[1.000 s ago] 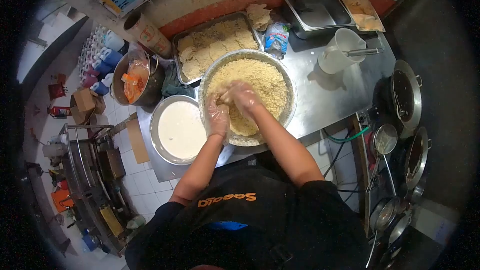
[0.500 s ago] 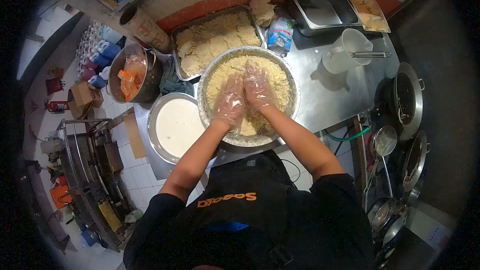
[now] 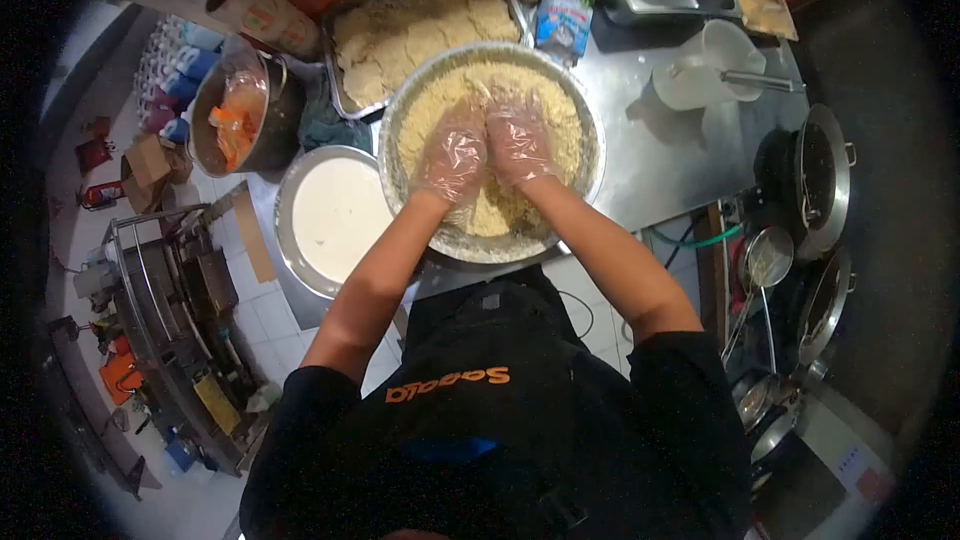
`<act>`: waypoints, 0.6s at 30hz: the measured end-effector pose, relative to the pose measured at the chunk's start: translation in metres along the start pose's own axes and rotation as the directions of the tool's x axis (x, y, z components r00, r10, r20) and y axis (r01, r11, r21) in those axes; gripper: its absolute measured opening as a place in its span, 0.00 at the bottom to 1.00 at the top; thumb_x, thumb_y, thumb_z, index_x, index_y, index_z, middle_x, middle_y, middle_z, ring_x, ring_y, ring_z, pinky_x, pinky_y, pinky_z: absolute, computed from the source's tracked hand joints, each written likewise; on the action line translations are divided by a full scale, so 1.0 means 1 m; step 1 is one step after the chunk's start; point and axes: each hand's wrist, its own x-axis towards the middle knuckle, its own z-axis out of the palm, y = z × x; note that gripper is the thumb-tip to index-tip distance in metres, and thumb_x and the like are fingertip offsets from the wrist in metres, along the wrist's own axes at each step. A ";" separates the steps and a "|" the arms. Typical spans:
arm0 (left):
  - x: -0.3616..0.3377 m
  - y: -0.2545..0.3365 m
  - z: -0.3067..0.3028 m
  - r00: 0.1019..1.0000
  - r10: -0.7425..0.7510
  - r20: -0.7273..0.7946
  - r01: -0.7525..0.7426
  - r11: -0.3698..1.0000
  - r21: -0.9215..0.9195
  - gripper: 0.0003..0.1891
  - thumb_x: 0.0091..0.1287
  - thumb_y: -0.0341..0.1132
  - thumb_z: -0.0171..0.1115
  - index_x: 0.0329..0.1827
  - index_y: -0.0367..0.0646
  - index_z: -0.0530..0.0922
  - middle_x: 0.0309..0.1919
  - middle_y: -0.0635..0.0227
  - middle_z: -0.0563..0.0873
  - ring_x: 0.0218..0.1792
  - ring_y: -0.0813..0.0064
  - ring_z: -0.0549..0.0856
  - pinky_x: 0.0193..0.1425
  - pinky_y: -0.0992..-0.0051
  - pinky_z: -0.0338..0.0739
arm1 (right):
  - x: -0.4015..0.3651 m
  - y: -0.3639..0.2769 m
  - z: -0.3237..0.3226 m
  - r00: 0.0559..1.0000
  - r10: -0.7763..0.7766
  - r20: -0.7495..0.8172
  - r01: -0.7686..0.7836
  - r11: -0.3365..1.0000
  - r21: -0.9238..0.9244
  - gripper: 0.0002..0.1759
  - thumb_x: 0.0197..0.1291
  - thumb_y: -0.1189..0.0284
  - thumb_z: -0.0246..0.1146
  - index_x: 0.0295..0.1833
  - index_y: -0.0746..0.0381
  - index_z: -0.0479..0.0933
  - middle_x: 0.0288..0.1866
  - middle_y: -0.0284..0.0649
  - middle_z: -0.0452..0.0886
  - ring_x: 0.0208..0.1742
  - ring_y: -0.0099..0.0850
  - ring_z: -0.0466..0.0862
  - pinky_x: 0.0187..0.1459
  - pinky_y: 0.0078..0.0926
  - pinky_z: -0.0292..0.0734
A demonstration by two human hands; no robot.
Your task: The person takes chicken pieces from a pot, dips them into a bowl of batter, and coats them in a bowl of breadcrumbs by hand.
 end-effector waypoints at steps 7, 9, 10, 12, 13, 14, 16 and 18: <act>-0.004 0.000 0.007 0.972 -0.014 -0.233 0.027 0.998 0.054 0.28 0.63 0.36 0.52 0.67 0.33 0.69 0.69 0.50 0.69 0.73 0.57 0.64 0.79 0.63 0.49 | 0.020 -0.014 -0.046 0.879 0.132 0.459 -0.099 0.991 -0.095 0.31 0.55 0.66 0.60 0.66 0.63 0.70 0.65 0.49 0.75 0.72 0.44 0.67 0.75 0.60 0.38; -0.008 -0.004 0.004 0.905 -0.179 -0.385 0.090 0.967 -0.238 0.29 0.61 0.34 0.53 0.66 0.31 0.69 0.67 0.46 0.70 0.72 0.55 0.65 0.79 0.63 0.52 | 0.012 -0.014 -0.025 0.956 0.050 0.289 -0.016 0.993 -0.120 0.32 0.55 0.65 0.60 0.67 0.63 0.69 0.67 0.50 0.72 0.72 0.44 0.66 0.75 0.60 0.39; -0.005 -0.008 0.006 0.907 -0.186 -0.378 0.097 0.966 -0.240 0.29 0.61 0.34 0.53 0.66 0.31 0.69 0.67 0.46 0.70 0.72 0.55 0.65 0.79 0.63 0.52 | 0.005 -0.011 -0.011 0.990 -0.035 0.138 0.056 0.987 -0.149 0.33 0.55 0.65 0.60 0.68 0.64 0.69 0.69 0.51 0.70 0.73 0.45 0.65 0.75 0.59 0.39; -0.009 -0.009 0.012 0.952 -0.121 -0.281 0.114 0.993 -0.041 0.30 0.60 0.32 0.55 0.67 0.30 0.68 0.67 0.44 0.70 0.71 0.55 0.66 0.78 0.63 0.55 | 0.005 -0.013 -0.020 0.964 -0.012 0.265 0.032 0.997 -0.074 0.33 0.55 0.65 0.60 0.68 0.64 0.68 0.70 0.51 0.69 0.74 0.45 0.64 0.75 0.58 0.39; -0.013 -0.006 0.009 0.946 -0.172 -0.274 0.146 0.983 -0.110 0.31 0.58 0.32 0.56 0.67 0.29 0.68 0.66 0.43 0.70 0.71 0.56 0.67 0.77 0.63 0.57 | 0.006 -0.012 -0.018 0.931 0.004 0.365 0.001 1.000 -0.015 0.33 0.56 0.65 0.59 0.69 0.64 0.68 0.72 0.51 0.67 0.74 0.45 0.64 0.76 0.57 0.39; -0.010 -0.006 0.016 0.951 -0.175 -0.254 0.149 0.982 -0.119 0.31 0.58 0.32 0.56 0.67 0.29 0.68 0.66 0.43 0.70 0.71 0.56 0.67 0.77 0.63 0.57 | 0.006 -0.005 -0.002 0.924 0.010 0.383 -0.007 1.000 -0.008 0.33 0.56 0.65 0.59 0.69 0.64 0.68 0.72 0.51 0.67 0.74 0.45 0.64 0.76 0.57 0.39; -0.011 -0.008 0.024 0.963 -0.236 -0.131 0.222 0.969 -0.111 0.32 0.57 0.31 0.57 0.67 0.29 0.67 0.67 0.43 0.70 0.70 0.57 0.68 0.77 0.64 0.57 | -0.004 0.002 0.032 0.996 -0.031 0.086 0.042 0.992 -0.119 0.34 0.54 0.67 0.61 0.68 0.64 0.68 0.72 0.51 0.67 0.75 0.46 0.63 0.76 0.57 0.40; -0.016 -0.012 0.025 0.965 -0.193 -0.176 0.188 0.981 -0.048 0.33 0.57 0.31 0.56 0.69 0.30 0.65 0.68 0.44 0.69 0.70 0.56 0.68 0.77 0.65 0.56 | 0.002 0.000 0.014 0.997 -0.074 0.037 0.077 0.992 -0.102 0.32 0.55 0.69 0.58 0.68 0.64 0.68 0.72 0.51 0.66 0.75 0.46 0.62 0.76 0.57 0.40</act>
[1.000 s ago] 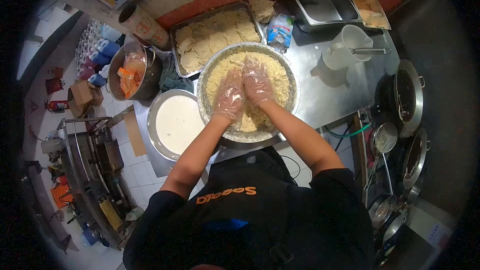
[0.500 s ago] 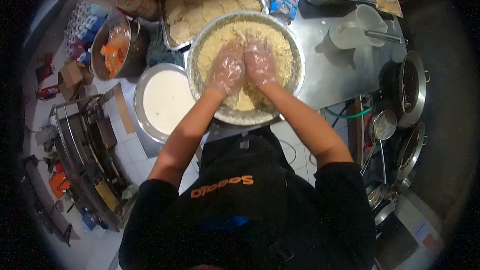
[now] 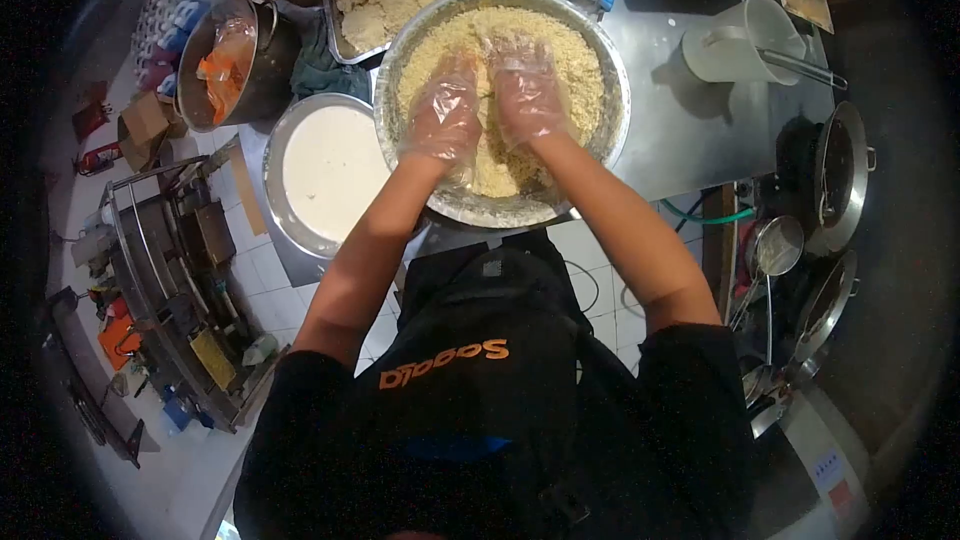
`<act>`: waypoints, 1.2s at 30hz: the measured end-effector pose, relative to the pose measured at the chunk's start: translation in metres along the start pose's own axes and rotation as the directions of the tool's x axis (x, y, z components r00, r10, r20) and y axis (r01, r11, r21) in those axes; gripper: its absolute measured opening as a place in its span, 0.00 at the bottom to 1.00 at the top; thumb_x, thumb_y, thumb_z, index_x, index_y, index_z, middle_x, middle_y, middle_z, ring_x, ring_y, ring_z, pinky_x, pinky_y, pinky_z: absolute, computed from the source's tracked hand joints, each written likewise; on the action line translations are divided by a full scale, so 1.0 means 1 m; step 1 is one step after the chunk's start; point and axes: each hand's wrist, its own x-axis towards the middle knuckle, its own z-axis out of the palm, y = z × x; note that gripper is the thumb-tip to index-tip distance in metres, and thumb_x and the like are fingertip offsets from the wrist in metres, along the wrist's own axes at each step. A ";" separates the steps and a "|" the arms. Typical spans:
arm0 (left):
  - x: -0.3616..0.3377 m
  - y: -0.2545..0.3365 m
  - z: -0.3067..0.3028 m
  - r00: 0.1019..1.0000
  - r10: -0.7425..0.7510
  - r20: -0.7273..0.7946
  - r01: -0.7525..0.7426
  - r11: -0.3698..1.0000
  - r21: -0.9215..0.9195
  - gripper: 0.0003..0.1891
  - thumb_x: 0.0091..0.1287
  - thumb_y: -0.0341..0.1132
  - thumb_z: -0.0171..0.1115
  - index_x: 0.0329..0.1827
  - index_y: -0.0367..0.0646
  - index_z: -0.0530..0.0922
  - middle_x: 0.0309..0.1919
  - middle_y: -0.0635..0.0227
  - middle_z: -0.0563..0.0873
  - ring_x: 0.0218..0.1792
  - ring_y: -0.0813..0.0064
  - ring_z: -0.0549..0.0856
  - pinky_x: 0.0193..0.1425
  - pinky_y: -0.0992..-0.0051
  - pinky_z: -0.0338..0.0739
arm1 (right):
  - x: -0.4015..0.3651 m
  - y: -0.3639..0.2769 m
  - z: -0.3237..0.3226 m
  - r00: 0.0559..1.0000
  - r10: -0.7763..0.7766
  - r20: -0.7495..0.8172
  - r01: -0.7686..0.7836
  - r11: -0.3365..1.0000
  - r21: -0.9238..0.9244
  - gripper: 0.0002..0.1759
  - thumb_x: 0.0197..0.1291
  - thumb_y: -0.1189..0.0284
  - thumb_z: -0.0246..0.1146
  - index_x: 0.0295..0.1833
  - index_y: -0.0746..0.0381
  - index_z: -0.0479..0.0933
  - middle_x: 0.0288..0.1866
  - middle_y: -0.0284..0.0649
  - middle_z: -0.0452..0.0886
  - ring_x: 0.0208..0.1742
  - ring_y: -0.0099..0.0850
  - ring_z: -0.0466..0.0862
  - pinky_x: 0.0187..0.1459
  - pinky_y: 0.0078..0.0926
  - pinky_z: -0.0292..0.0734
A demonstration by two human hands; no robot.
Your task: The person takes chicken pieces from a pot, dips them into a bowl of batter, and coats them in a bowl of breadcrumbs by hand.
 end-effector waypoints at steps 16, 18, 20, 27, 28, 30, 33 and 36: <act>-0.016 0.027 -0.013 0.987 0.089 0.132 -0.096 0.994 0.048 0.27 0.63 0.33 0.48 0.68 0.33 0.68 0.69 0.51 0.70 0.72 0.61 0.66 0.78 0.66 0.54 | -0.005 0.011 -0.023 0.992 -0.028 0.120 0.022 0.998 0.057 0.25 0.57 0.64 0.59 0.61 0.56 0.75 0.56 0.45 0.81 0.62 0.40 0.77 0.73 0.58 0.45; -0.022 0.016 -0.011 0.990 0.124 0.060 -0.121 0.992 -0.042 0.28 0.64 0.33 0.47 0.68 0.34 0.67 0.71 0.52 0.67 0.74 0.62 0.63 0.79 0.66 0.53 | -0.004 0.017 -0.034 0.994 0.107 -0.017 -0.105 0.992 0.075 0.26 0.53 0.64 0.61 0.60 0.56 0.76 0.52 0.45 0.82 0.59 0.42 0.78 0.70 0.63 0.49; -0.032 0.009 -0.015 0.987 0.159 -0.029 -0.154 0.980 0.129 0.29 0.61 0.32 0.48 0.68 0.34 0.67 0.72 0.52 0.65 0.75 0.62 0.60 0.79 0.67 0.53 | 0.008 0.038 -0.002 0.983 0.111 -0.148 -0.098 0.991 0.092 0.25 0.52 0.64 0.62 0.57 0.59 0.76 0.49 0.47 0.82 0.53 0.45 0.81 0.64 0.57 0.61; -0.062 0.013 -0.053 0.976 0.033 -0.214 -0.067 0.986 -0.150 0.32 0.54 0.24 0.50 0.68 0.32 0.68 0.71 0.48 0.67 0.72 0.55 0.65 0.76 0.63 0.60 | 0.038 0.039 -0.036 0.981 0.109 0.161 -0.133 0.980 0.147 0.21 0.48 0.61 0.66 0.45 0.64 0.79 0.42 0.56 0.83 0.47 0.49 0.83 0.48 0.45 0.76; -0.065 0.014 -0.056 0.969 0.012 -0.248 -0.077 0.964 -0.254 0.33 0.53 0.23 0.49 0.69 0.34 0.68 0.71 0.48 0.66 0.72 0.53 0.65 0.76 0.62 0.60 | 0.045 0.045 -0.028 0.955 0.143 0.260 -0.185 0.973 0.142 0.22 0.46 0.61 0.67 0.45 0.64 0.79 0.43 0.55 0.83 0.48 0.49 0.83 0.49 0.45 0.76; -0.071 0.015 -0.061 0.958 -0.013 -0.287 -0.092 0.932 -0.351 0.35 0.52 0.22 0.48 0.70 0.35 0.67 0.71 0.49 0.66 0.73 0.51 0.64 0.76 0.61 0.59 | 0.049 0.043 -0.032 0.921 0.172 0.351 -0.230 0.964 0.131 0.22 0.45 0.62 0.68 0.44 0.63 0.80 0.43 0.55 0.83 0.48 0.49 0.83 0.51 0.45 0.75; -0.079 0.014 -0.072 0.931 -0.044 -0.361 -0.144 0.867 -0.477 0.40 0.49 0.17 0.47 0.73 0.47 0.66 0.73 0.54 0.64 0.74 0.52 0.62 0.77 0.60 0.56 | 0.044 0.035 -0.038 0.939 0.223 0.262 -0.270 0.950 0.158 0.24 0.40 0.65 0.70 0.47 0.56 0.80 0.41 0.51 0.84 0.47 0.49 0.84 0.48 0.47 0.77; -0.083 0.013 -0.082 0.934 -0.086 -0.348 -0.113 0.851 -0.513 0.39 0.48 0.19 0.47 0.71 0.44 0.67 0.71 0.51 0.66 0.72 0.48 0.64 0.76 0.60 0.58 | 0.040 0.036 -0.037 0.930 0.198 0.310 -0.281 0.926 0.252 0.20 0.41 0.66 0.70 0.44 0.58 0.80 0.42 0.52 0.84 0.47 0.50 0.83 0.49 0.46 0.77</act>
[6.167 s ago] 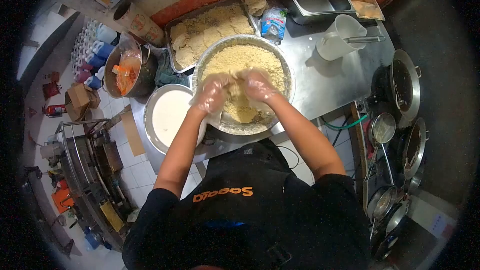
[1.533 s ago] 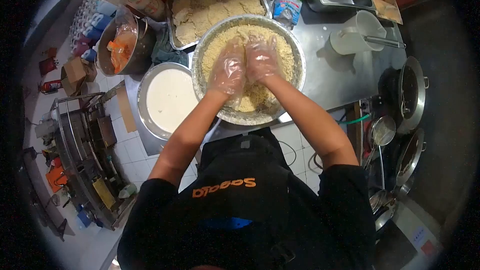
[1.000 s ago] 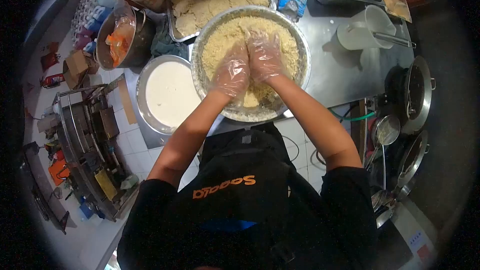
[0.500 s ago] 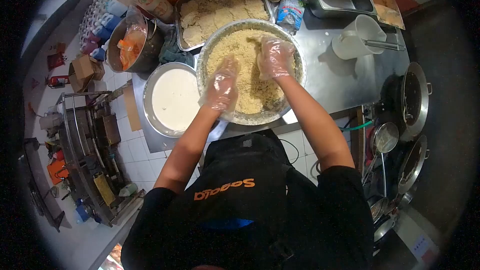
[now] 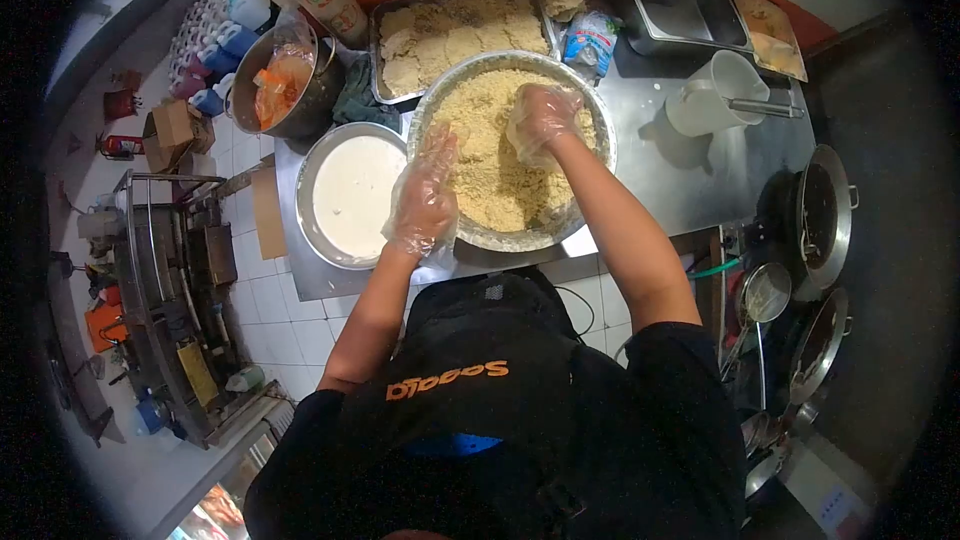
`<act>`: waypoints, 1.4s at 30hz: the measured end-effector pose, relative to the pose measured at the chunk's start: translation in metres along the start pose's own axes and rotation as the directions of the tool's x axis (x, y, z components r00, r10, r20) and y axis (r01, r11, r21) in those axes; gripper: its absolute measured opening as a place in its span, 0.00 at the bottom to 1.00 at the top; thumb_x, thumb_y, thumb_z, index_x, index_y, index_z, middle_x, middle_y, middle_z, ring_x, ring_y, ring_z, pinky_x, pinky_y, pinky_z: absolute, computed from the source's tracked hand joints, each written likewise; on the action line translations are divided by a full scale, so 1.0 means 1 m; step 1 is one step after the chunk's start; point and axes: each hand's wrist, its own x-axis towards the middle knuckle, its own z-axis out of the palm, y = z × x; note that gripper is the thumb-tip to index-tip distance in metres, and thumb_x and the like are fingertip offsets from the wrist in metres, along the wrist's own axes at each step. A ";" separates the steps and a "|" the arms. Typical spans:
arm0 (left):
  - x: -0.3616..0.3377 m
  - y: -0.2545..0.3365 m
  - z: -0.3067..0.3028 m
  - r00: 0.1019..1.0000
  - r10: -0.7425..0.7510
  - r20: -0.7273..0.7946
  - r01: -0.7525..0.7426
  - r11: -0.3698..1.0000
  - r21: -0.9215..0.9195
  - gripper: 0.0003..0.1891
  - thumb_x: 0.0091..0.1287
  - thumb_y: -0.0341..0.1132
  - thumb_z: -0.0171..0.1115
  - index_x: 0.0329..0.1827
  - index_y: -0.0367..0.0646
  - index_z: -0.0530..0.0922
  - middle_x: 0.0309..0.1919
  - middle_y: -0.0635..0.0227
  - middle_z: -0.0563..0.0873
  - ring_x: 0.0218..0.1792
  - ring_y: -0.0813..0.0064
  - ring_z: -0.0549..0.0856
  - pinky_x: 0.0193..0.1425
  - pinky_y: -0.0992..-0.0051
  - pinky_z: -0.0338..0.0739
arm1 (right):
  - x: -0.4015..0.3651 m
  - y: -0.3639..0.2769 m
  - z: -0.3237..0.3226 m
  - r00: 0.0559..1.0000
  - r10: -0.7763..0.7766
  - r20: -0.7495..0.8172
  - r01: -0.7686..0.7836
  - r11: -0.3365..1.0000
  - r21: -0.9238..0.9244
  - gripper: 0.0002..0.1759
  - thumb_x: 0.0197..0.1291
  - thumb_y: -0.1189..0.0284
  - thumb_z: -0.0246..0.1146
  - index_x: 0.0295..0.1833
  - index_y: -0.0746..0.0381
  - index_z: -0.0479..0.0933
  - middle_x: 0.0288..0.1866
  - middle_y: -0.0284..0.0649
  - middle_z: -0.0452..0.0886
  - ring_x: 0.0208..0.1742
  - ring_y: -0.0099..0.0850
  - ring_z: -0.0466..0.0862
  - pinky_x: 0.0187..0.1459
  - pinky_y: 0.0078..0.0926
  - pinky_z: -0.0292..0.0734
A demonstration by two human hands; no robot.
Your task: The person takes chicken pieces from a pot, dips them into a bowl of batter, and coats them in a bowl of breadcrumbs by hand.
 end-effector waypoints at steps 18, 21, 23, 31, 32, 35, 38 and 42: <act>-0.020 0.018 -0.031 0.995 0.087 -0.043 -0.093 0.980 -0.176 0.40 0.48 0.17 0.45 0.71 0.45 0.67 0.70 0.57 0.70 0.70 0.56 0.68 0.74 0.60 0.63 | -0.019 -0.068 -0.139 0.926 -0.373 -0.067 0.367 0.926 -0.085 0.20 0.40 0.72 0.70 0.42 0.64 0.78 0.38 0.55 0.82 0.44 0.54 0.81 0.45 0.45 0.76; -0.029 0.017 -0.037 0.989 0.105 -0.105 -0.123 0.974 -0.192 0.40 0.46 0.15 0.43 0.70 0.41 0.69 0.69 0.56 0.72 0.69 0.59 0.71 0.74 0.65 0.62 | -0.004 -0.089 -0.157 0.906 -0.419 -0.063 0.414 0.906 -0.084 0.17 0.42 0.72 0.69 0.40 0.65 0.78 0.38 0.56 0.82 0.43 0.55 0.81 0.45 0.44 0.76; -0.040 0.020 -0.048 0.993 0.056 -0.106 -0.080 0.967 -0.240 0.39 0.45 0.15 0.44 0.68 0.39 0.70 0.68 0.55 0.73 0.68 0.56 0.73 0.73 0.64 0.64 | 0.008 -0.110 -0.171 0.900 -0.432 -0.058 0.427 0.900 -0.087 0.14 0.43 0.73 0.66 0.37 0.67 0.78 0.37 0.58 0.81 0.43 0.55 0.81 0.45 0.44 0.76; -0.095 0.019 -0.108 0.990 -0.014 -0.139 0.006 0.998 -0.055 0.38 0.46 0.16 0.46 0.68 0.40 0.70 0.66 0.53 0.74 0.66 0.53 0.75 0.68 0.62 0.69 | 0.116 -0.170 -0.146 0.919 -0.391 -0.046 0.366 0.891 -0.268 0.13 0.46 0.76 0.61 0.40 0.68 0.80 0.41 0.60 0.81 0.48 0.53 0.82 0.47 0.43 0.76; -0.106 0.016 -0.110 0.978 -0.080 -0.194 0.055 0.990 -0.133 0.37 0.46 0.17 0.46 0.66 0.40 0.72 0.65 0.52 0.76 0.65 0.53 0.75 0.68 0.61 0.69 | 0.130 -0.174 -0.137 0.921 -0.381 -0.082 0.363 0.914 -0.180 0.13 0.46 0.77 0.61 0.39 0.67 0.80 0.43 0.59 0.82 0.50 0.52 0.82 0.49 0.42 0.76; -0.121 0.023 -0.130 0.946 -0.191 -0.261 0.154 0.976 -0.155 0.35 0.46 0.18 0.46 0.63 0.38 0.75 0.61 0.52 0.79 0.64 0.52 0.77 0.68 0.61 0.69 | 0.220 -0.157 -0.077 0.906 -0.395 -0.153 0.371 0.914 -0.164 0.12 0.47 0.77 0.61 0.40 0.66 0.81 0.47 0.57 0.82 0.52 0.50 0.82 0.52 0.41 0.77; -0.138 0.029 -0.145 0.890 -0.325 -0.321 0.287 0.944 -0.161 0.33 0.45 0.18 0.46 0.60 0.37 0.77 0.59 0.51 0.81 0.61 0.52 0.79 0.67 0.61 0.71 | 0.257 -0.153 -0.044 0.798 -0.537 -0.274 0.474 0.839 -0.265 0.10 0.58 0.73 0.56 0.36 0.68 0.79 0.37 0.54 0.83 0.43 0.50 0.83 0.42 0.42 0.75; -0.143 0.020 -0.150 0.797 -0.443 -0.411 0.388 0.897 -0.213 0.34 0.42 0.16 0.45 0.58 0.35 0.79 0.55 0.51 0.83 0.57 0.54 0.82 0.63 0.64 0.73 | 0.237 -0.136 0.011 0.701 -0.615 -0.362 0.507 0.786 -0.354 0.12 0.64 0.72 0.51 0.45 0.65 0.79 0.50 0.54 0.81 0.52 0.51 0.80 0.52 0.46 0.75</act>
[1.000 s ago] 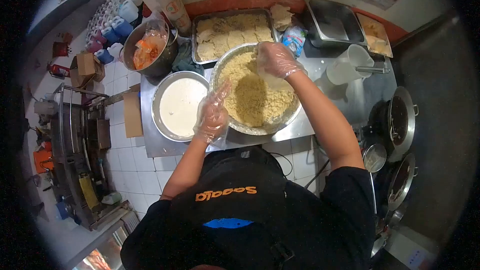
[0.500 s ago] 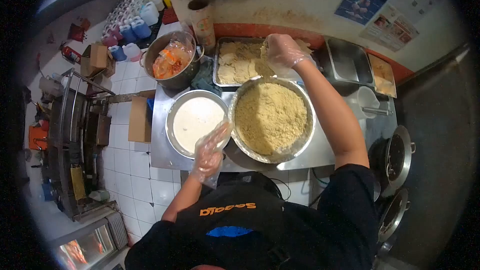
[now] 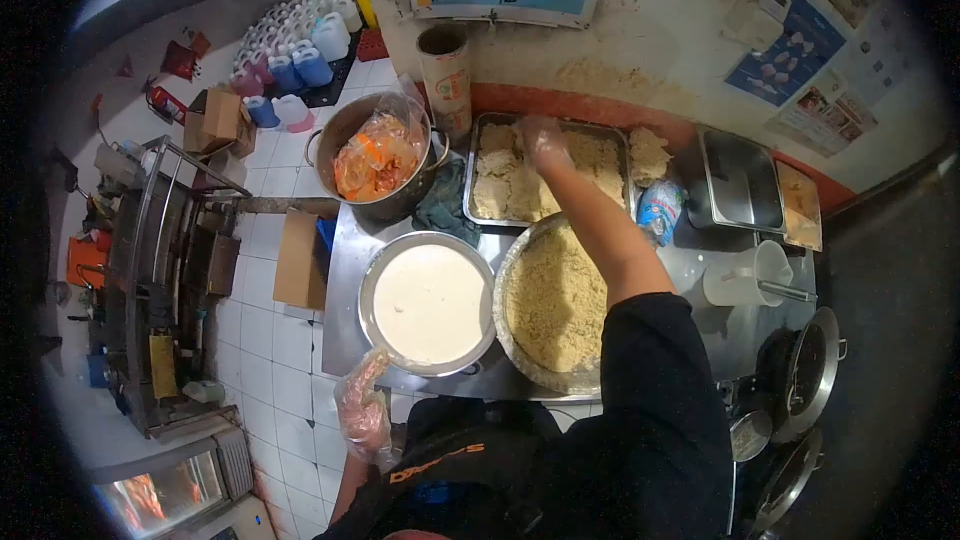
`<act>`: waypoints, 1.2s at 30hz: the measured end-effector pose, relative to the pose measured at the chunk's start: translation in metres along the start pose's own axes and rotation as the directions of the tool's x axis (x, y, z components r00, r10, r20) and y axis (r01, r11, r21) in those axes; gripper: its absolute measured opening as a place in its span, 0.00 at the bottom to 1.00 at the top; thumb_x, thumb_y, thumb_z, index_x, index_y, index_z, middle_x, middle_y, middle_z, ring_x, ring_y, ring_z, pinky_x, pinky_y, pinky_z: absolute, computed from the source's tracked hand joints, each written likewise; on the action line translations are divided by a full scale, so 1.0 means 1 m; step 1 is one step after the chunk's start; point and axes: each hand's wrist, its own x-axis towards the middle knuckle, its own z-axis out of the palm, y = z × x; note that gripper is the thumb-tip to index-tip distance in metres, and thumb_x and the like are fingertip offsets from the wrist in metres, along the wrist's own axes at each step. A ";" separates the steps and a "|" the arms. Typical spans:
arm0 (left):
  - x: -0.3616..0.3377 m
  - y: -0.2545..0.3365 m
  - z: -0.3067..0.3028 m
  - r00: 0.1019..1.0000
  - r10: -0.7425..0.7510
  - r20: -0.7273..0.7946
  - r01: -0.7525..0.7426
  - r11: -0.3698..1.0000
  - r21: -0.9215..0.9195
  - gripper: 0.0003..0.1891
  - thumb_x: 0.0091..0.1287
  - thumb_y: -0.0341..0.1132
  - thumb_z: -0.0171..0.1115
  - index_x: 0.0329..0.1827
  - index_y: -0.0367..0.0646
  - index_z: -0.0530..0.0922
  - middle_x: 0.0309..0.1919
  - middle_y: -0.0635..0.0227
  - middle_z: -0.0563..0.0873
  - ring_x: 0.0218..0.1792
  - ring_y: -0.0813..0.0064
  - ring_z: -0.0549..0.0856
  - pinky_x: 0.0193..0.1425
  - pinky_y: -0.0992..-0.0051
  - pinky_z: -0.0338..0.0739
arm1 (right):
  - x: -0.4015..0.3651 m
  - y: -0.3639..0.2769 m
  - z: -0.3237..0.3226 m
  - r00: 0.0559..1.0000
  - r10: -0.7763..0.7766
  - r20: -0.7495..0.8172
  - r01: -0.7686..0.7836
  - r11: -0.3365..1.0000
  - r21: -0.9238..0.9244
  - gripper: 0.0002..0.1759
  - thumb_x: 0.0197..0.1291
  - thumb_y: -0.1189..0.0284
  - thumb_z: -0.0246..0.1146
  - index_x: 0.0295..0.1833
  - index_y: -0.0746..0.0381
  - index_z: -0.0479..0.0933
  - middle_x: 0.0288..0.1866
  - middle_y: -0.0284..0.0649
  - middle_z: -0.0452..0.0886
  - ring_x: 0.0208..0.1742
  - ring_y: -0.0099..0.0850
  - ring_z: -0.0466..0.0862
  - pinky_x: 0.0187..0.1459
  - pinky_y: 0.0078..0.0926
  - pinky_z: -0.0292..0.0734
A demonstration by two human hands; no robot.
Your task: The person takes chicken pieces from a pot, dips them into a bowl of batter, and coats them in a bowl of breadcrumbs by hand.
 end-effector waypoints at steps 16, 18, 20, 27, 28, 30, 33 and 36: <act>0.082 -0.044 0.007 0.996 0.037 0.080 -0.030 0.996 -0.086 0.30 0.55 0.18 0.50 0.65 0.37 0.73 0.60 0.56 0.81 0.59 0.63 0.80 0.68 0.69 0.69 | -0.032 0.042 0.086 0.873 0.353 0.337 -0.399 0.914 0.077 0.25 0.64 0.57 0.55 0.59 0.61 0.77 0.55 0.54 0.80 0.53 0.46 0.82 0.54 0.39 0.75; 0.136 -0.072 0.019 0.995 0.075 0.063 -0.064 0.985 -0.162 0.29 0.55 0.19 0.50 0.64 0.40 0.75 0.60 0.56 0.81 0.60 0.63 0.80 0.69 0.68 0.68 | -0.037 0.000 -0.007 0.738 0.489 0.466 -0.665 0.647 0.374 0.19 0.61 0.66 0.58 0.55 0.62 0.79 0.49 0.48 0.82 0.47 0.39 0.82 0.51 0.35 0.75; 0.206 -0.078 0.030 0.992 0.105 0.069 -0.099 0.992 -0.084 0.24 0.58 0.21 0.49 0.58 0.44 0.80 0.57 0.56 0.82 0.59 0.60 0.80 0.67 0.69 0.69 | -0.056 -0.027 -0.048 0.821 0.526 0.224 -0.535 0.569 0.625 0.18 0.57 0.74 0.59 0.54 0.64 0.79 0.46 0.43 0.82 0.45 0.35 0.81 0.51 0.32 0.74; 0.343 -0.092 0.065 0.854 -0.263 0.449 -0.292 0.472 0.832 0.18 0.58 0.33 0.55 0.51 0.42 0.84 0.49 0.53 0.85 0.55 0.58 0.82 0.63 0.61 0.72 | -0.178 -0.059 -0.138 0.715 0.632 0.300 -0.498 0.160 0.852 0.23 0.57 0.77 0.58 0.60 0.68 0.75 0.52 0.44 0.84 0.52 0.33 0.80 0.55 0.30 0.74; 0.349 -0.092 0.068 0.851 -0.259 0.456 -0.322 0.429 0.844 0.18 0.58 0.33 0.55 0.51 0.42 0.84 0.49 0.53 0.85 0.55 0.58 0.82 0.63 0.61 0.72 | -0.198 -0.059 -0.145 0.711 0.639 0.293 -0.497 0.162 0.853 0.23 0.57 0.77 0.58 0.60 0.68 0.75 0.52 0.44 0.84 0.52 0.33 0.80 0.55 0.30 0.74; 0.356 -0.096 0.070 0.833 -0.236 0.500 -0.401 0.365 0.840 0.18 0.58 0.34 0.56 0.50 0.43 0.84 0.49 0.53 0.85 0.54 0.58 0.83 0.62 0.62 0.73 | -0.242 -0.057 -0.156 0.634 0.687 0.355 -0.546 0.074 0.834 0.27 0.57 0.75 0.60 0.64 0.68 0.72 0.53 0.45 0.83 0.54 0.34 0.80 0.58 0.31 0.72; 0.363 -0.105 0.069 0.797 -0.208 0.567 -0.506 0.282 0.815 0.17 0.58 0.35 0.57 0.48 0.43 0.85 0.48 0.53 0.86 0.53 0.58 0.83 0.61 0.62 0.74 | -0.296 -0.057 -0.165 0.544 0.764 0.348 -0.655 0.127 0.745 0.26 0.57 0.75 0.60 0.63 0.68 0.71 0.59 0.47 0.80 0.57 0.39 0.81 0.58 0.34 0.74; 0.366 -0.111 0.067 0.760 -0.188 0.623 -0.591 0.201 0.781 0.16 0.58 0.36 0.58 0.47 0.43 0.85 0.48 0.53 0.86 0.53 0.58 0.84 0.60 0.62 0.75 | -0.324 -0.074 -0.185 0.486 0.786 0.382 -0.650 0.033 0.760 0.25 0.57 0.75 0.61 0.62 0.68 0.72 0.58 0.46 0.80 0.58 0.39 0.81 0.58 0.34 0.74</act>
